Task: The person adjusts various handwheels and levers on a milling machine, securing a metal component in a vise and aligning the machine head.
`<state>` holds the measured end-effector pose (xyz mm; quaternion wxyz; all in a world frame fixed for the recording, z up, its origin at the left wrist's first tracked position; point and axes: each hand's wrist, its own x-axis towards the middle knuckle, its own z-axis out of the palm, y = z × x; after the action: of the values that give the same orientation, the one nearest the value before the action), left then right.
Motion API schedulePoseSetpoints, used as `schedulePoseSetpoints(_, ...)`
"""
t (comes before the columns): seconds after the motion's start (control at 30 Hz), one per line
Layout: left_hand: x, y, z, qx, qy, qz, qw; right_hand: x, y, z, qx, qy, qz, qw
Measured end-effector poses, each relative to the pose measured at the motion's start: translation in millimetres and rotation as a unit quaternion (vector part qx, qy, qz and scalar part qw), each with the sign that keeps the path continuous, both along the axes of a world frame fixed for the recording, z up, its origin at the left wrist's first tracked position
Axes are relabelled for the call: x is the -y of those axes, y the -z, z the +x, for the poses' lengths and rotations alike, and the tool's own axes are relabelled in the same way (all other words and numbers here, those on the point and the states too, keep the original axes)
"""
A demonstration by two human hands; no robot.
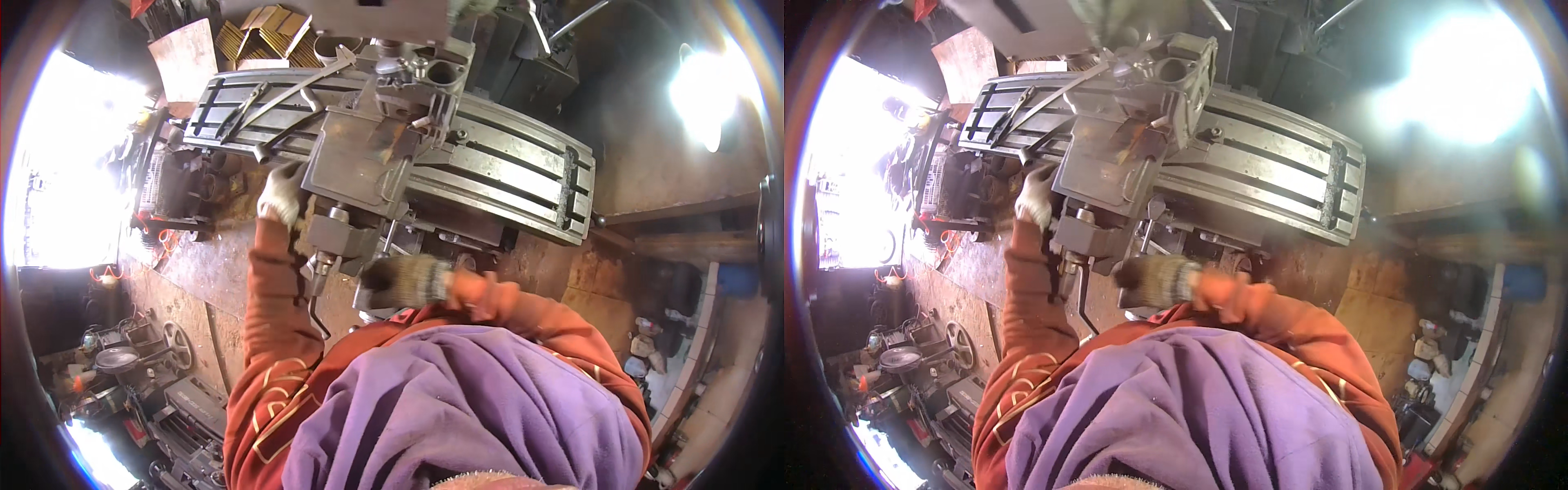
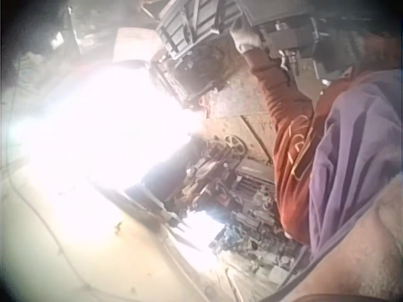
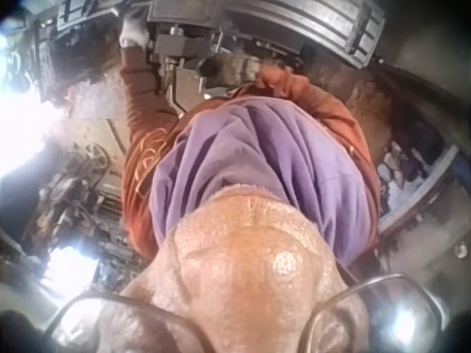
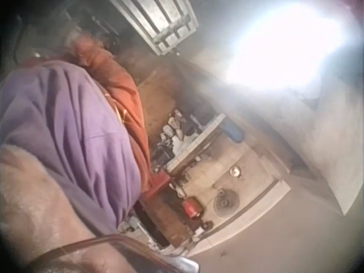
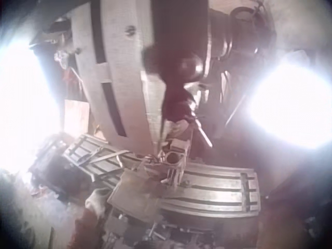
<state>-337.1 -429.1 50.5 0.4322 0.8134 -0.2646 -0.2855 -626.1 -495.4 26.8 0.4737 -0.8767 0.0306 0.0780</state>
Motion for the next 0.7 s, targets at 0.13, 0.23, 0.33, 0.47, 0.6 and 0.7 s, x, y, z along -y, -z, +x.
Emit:
schedulePoseSetpoints(0.13,-71.2,-23.4,-62.3,-0.107,-0.224,-0.045,0.968,-31.9,1.6,25.1,-0.140,0.091,0.535,0.828)
schedulePoseSetpoints(0.23,-104.2,-21.0,-93.2,-0.131,-0.281,-0.102,0.945,-45.8,3.5,28.9,-0.078,0.161,0.738,0.651)
schedulePoseSetpoints(0.33,-89.0,-56.7,-118.6,-0.053,-0.257,-0.080,0.962,-41.5,25.0,46.3,-0.101,0.169,0.802,0.563)
schedulePoseSetpoints(0.47,-67.5,-65.7,-120.4,0.130,-0.194,0.010,0.972,-39.5,36.9,62.2,-0.139,0.167,0.783,0.583)
schedulePoseSetpoints(0.6,-52.4,-62.1,-133.2,0.240,-0.207,0.099,0.943,-36.6,42.9,72.3,-0.194,0.165,0.772,0.583)
schedulePoseSetpoints(0.7,-44.5,-69.3,-147.9,0.339,-0.169,0.217,0.900,-42.4,38.8,74.6,-0.211,0.160,0.782,0.564)
